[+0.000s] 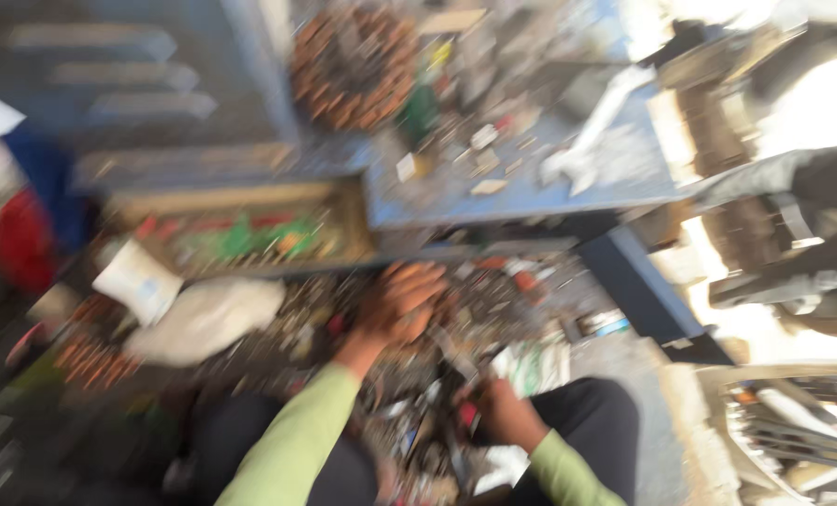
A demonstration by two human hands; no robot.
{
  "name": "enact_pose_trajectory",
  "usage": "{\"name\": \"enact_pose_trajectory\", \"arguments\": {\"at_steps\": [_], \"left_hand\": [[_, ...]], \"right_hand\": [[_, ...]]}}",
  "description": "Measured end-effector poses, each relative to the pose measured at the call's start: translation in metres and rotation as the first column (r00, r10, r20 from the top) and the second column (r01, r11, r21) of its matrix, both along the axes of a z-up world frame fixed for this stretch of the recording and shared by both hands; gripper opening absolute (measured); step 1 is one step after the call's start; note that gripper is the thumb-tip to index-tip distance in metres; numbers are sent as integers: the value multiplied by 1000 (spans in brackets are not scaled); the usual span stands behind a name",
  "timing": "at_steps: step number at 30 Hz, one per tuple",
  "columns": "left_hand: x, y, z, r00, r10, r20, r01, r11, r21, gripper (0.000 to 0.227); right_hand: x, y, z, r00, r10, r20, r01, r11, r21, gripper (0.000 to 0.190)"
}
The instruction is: The person uses pliers to cut and pull copper wire from the coils of a fan stator, then clears debris from the stator by hand and with a tool.
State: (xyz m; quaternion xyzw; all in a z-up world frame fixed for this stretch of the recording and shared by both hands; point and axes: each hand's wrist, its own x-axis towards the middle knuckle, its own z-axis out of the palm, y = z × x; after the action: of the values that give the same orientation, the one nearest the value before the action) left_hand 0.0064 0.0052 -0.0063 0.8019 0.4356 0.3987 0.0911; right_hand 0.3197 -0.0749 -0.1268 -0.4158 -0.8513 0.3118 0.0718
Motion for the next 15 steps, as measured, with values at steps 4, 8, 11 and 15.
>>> {"name": "enact_pose_trajectory", "arguments": {"at_steps": [4, 8, 11, 15], "left_hand": [[13, 11, 13, 1000, 21, 21, -22, 999, 31, 38], [13, 11, 17, 1000, -21, 12, 21, 1000, 23, 43], [17, 13, 7, 997, 76, -21, -76, 997, -4, 37], [15, 13, 7, 997, 78, 20, -78, 997, 9, 39]], "right_hand": [[-10, -1, 25, 874, -434, -218, 292, 829, -477, 32], [-17, 22, 92, 973, -228, -39, 205, 927, -314, 40], [-9, 25, 87, 933, -189, -307, 40, 900, -433, 39], [16, 28, 43, 908, -65, -414, -179, 833, -524, 46]]}}
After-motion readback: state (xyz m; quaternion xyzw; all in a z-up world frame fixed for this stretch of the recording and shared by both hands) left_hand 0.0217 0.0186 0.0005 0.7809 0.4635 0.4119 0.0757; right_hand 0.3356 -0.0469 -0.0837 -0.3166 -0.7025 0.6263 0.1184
